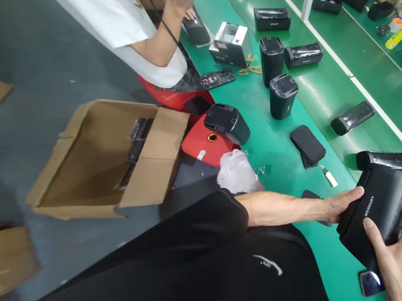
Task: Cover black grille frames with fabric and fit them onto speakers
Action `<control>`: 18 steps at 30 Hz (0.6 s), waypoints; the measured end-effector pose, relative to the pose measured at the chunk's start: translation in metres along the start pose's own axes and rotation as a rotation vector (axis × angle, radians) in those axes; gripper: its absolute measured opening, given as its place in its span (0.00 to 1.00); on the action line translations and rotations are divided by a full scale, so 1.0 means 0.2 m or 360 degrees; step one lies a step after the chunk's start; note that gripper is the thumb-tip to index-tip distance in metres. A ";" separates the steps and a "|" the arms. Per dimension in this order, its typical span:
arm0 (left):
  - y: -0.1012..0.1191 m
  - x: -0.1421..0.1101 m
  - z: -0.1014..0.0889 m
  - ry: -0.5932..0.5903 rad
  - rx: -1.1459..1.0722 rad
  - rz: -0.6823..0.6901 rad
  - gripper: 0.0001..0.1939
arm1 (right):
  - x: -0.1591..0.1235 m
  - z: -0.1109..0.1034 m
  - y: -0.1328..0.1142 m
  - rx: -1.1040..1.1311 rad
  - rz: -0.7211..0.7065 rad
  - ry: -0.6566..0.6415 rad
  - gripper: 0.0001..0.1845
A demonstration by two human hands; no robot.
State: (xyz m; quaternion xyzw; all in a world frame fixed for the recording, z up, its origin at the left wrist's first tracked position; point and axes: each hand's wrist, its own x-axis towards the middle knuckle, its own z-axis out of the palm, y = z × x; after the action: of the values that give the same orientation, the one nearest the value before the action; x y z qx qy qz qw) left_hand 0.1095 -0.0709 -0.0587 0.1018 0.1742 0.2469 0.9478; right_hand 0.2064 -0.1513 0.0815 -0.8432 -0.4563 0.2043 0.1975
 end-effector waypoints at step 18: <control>0.03 0.01 0.06 -0.0037 0.0013 -0.0085 0.37 | 0.09 0.02 0.06 -0.0032 -0.0006 -0.0241 0.70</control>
State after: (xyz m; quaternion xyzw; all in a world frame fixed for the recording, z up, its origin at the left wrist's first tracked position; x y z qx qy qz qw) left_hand 0.1129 -0.0669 -0.0476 0.1039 0.1668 0.2197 0.9556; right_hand 0.2222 -0.1419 0.0696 -0.8265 -0.4735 0.2625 0.1544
